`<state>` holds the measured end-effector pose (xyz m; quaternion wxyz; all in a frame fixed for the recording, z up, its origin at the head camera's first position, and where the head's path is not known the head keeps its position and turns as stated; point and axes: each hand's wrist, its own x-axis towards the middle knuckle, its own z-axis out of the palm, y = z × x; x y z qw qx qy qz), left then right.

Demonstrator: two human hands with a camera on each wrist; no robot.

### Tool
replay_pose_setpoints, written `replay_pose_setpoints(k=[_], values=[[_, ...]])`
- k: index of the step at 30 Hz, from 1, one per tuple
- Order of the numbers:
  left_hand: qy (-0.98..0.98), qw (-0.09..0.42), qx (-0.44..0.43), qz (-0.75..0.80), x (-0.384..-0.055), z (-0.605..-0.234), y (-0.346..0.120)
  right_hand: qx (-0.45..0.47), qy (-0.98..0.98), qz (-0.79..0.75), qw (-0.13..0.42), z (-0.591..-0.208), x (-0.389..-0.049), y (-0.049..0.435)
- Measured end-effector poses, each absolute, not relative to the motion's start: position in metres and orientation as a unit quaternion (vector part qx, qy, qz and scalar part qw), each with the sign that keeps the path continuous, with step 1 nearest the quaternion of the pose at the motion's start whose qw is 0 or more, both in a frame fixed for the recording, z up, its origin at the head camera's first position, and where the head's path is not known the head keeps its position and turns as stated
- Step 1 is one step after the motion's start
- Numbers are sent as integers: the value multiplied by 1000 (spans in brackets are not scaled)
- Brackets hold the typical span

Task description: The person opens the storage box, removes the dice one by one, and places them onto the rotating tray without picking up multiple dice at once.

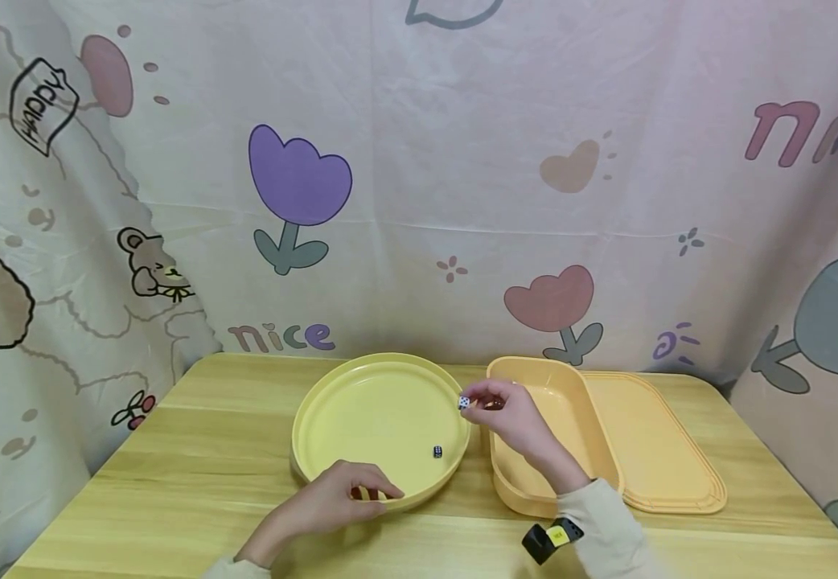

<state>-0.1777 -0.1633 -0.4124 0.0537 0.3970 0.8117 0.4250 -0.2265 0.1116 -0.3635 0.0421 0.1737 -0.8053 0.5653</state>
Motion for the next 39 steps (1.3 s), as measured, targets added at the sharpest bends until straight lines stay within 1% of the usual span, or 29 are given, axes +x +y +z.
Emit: replay_pose_setpoints(k=[4, 12, 19, 21, 35, 39], values=[[815, 52, 394, 422, -176, -411, -162, 176, -805, 565, 34, -368, -220, 101], [804, 62, 403, 432, -180, -414, -164, 208, -805, 555, 27, -355, -199, 70], [806, 59, 404, 429, -182, -417, -164, 218, -795, 566, 16, -397, -214, 61], [806, 60, 403, 429, -182, -417, -164, 219, -802, 556, 16, -403, -215, 60], [806, 67, 404, 428, -183, -416, -165, 217, -824, 523, 34, -409, -216, 61], [802, 66, 410, 430, -185, -417, -164, 219, -828, 513, 50, -410, -216, 60]])
